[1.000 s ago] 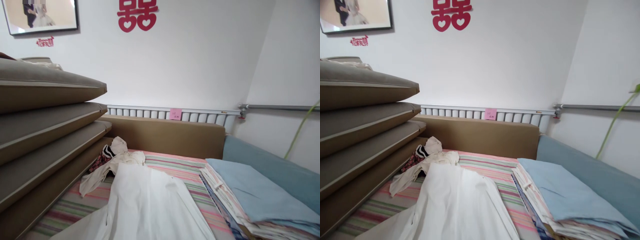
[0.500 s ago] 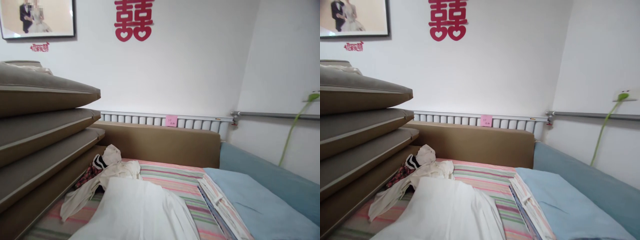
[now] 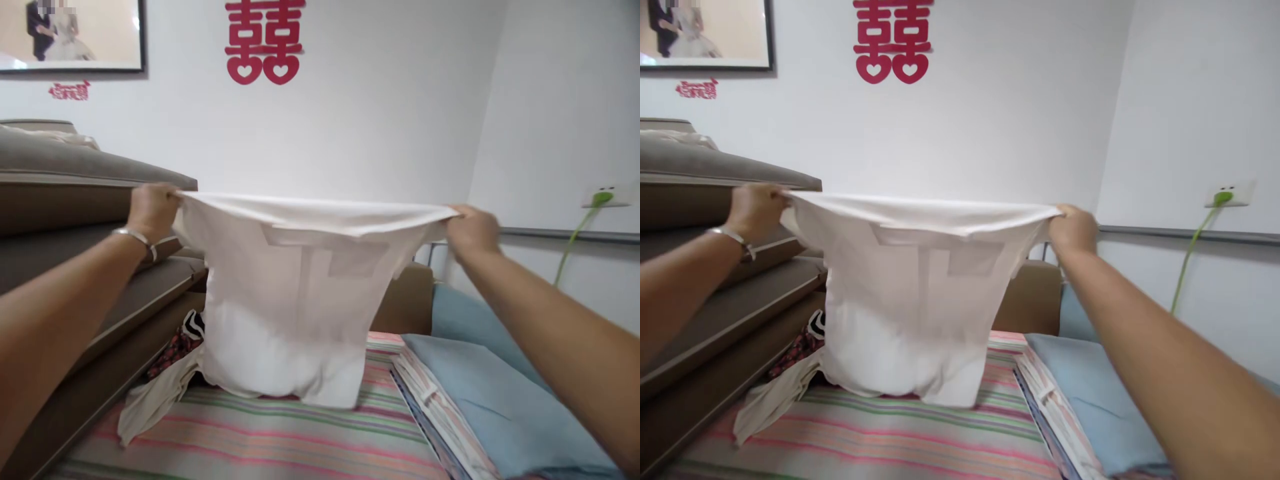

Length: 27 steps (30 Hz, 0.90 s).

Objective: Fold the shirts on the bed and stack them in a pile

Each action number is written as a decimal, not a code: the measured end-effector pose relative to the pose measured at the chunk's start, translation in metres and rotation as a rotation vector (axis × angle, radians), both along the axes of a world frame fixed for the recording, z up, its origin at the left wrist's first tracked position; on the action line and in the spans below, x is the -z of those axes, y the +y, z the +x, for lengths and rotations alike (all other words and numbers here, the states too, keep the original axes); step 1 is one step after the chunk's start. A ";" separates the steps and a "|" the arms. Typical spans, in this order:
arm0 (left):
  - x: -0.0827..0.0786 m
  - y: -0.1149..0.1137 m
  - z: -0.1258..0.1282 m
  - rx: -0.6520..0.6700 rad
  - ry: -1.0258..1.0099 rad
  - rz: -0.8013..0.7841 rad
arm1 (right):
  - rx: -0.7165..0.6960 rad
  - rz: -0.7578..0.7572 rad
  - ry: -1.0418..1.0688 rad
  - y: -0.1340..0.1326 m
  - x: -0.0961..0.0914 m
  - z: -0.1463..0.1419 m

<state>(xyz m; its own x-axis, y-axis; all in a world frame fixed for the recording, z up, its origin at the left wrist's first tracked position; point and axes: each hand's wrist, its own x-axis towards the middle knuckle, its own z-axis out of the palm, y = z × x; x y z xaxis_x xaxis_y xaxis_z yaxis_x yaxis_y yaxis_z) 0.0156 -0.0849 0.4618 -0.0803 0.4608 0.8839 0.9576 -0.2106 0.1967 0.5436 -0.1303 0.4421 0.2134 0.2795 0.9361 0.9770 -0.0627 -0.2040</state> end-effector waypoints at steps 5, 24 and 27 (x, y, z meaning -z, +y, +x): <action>-0.019 -0.040 -0.001 -0.021 -0.046 0.159 | -0.238 0.245 0.160 -0.046 -0.005 0.002; 0.436 -0.066 -0.088 0.286 -0.153 -0.535 | -0.338 -0.703 0.225 -0.145 0.440 -0.026; 0.483 -0.071 -0.100 0.301 -0.176 -0.564 | -0.316 -0.736 0.251 -0.163 0.474 -0.025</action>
